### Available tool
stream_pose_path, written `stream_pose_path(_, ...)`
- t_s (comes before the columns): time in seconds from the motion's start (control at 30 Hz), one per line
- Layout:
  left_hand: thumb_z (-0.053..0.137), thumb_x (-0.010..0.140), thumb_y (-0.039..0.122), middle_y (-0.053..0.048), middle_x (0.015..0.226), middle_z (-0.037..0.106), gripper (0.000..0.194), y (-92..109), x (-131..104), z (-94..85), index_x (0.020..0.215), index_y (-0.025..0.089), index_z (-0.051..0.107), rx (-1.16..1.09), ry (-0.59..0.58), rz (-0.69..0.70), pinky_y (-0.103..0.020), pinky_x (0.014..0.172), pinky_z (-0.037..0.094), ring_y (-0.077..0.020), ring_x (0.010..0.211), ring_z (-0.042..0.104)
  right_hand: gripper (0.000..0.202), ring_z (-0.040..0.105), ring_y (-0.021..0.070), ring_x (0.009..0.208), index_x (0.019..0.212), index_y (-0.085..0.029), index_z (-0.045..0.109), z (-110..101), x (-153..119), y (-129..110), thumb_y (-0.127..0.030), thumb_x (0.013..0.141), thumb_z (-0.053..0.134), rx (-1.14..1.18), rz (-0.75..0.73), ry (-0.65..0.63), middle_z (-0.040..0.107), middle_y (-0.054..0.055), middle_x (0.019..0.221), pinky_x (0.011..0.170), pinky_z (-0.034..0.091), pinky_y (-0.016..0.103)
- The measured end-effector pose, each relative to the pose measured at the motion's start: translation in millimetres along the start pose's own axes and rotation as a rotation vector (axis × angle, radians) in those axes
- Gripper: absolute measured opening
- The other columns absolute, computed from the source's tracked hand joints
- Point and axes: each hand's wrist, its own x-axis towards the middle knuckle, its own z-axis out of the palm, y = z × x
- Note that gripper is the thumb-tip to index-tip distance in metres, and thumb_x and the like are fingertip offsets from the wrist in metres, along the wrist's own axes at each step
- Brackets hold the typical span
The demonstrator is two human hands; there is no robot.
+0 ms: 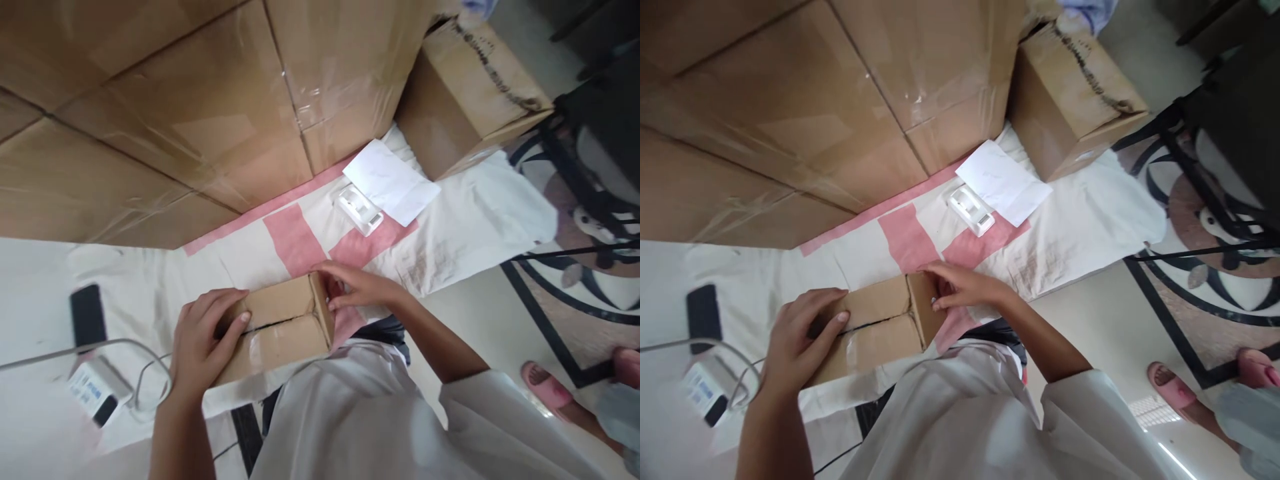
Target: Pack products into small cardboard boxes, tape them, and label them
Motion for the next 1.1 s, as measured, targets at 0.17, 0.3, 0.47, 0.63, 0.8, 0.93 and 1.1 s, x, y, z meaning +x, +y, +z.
stream_pose_path(0.17,0.053,0.102,0.044,-0.006,0.118,0.07,0.025,-8,2,4.6,0.121,0.03,0.061,-0.005,0.02,0.078,-0.042,0.09,0.043,-0.0268,0.11,0.065,0.086,0.065,0.022,0.114,0.156,-0.026,0.042,2,-6,-4,-0.033,0.081,0.085,0.018,0.034,-0.029,0.055,0.011,0.148,0.095,0.055,0.033)
stream_pose_path(0.3,0.052,0.101,0.048,-0.004,0.116,0.071,0.028,-9,4,6.4,0.119,0.03,0.063,-0.003,0.047,0.114,-0.04,0.086,0.042,-0.0262,0.106,0.066,0.114,0.048,0.0301,0.143,0.164,-0.027,0.028,17,-17,-4,-0.038,0.071,0.093,-0.085,0.02,-0.005,0.042,0.013,0.161,0.114,0.044,0.038)
stream_pose_path(0.47,0.051,0.101,0.05,-0.001,0.116,0.073,0.028,-11,8,7.4,0.12,0.032,0.063,-0.021,0.059,0.173,-0.039,0.085,0.041,-0.0241,0.104,0.067,0.154,0.026,0.0395,0.157,0.169,-0.018,0.001,49,-32,-5,-0.053,0.054,0.098,-0.29,0.093,0.097,0.017,0.024,0.171,0.124,0.032,0.046)
stream_pose_path(0.63,0.052,0.101,0.052,0.0,0.115,0.073,0.029,-12,11,8.8,0.119,0.033,0.064,-0.055,0.079,0.236,-0.039,0.087,0.04,-0.024,0.104,0.068,0.158,0.023,0.0409,0.158,0.167,-0.014,-0.004,72,-36,-6,-0.061,0.054,0.095,-0.406,0.148,0.17,0.016,0.028,0.17,0.127,0.026,0.051)
stream_pose_path(0.8,0.052,0.101,0.049,0.0,0.112,0.074,0.027,-15,11,12.4,0.117,0.032,0.066,-0.095,0.163,0.253,-0.038,0.084,0.041,-0.0241,0.102,0.068,0.175,-0.009,0.0441,0.161,0.157,-0.012,-0.036,94,-18,10,-0.069,0.053,0.092,-0.484,0.103,0.222,-0.012,0.03,0.171,0.129,0.001,0.06)
stream_pose_path(0.93,0.055,0.1,0.048,0.001,0.11,0.074,0.026,-25,12,14.8,0.117,0.032,0.067,-0.126,0.2,0.243,-0.037,0.082,0.041,-0.0228,0.098,0.069,0.182,-0.013,0.042,0.16,0.155,-0.012,-0.041,109,0,29,-0.075,0.046,0.092,-0.328,0.08,0.256,-0.02,0.028,0.169,0.129,0.004,0.056)
stream_pose_path(1.1,0.062,0.097,0.044,-0.001,0.118,0.072,0.025,-41,15,13.3,0.119,0.034,0.069,-0.293,0.237,0.267,-0.039,0.093,0.045,-0.0239,0.109,0.067,0.179,0.019,0.0423,0.156,0.165,-0.015,-0.011,117,-1,33,-0.086,0.032,0.086,-0.189,-0.06,0.498,0.014,0.026,0.166,0.128,0.021,0.051)
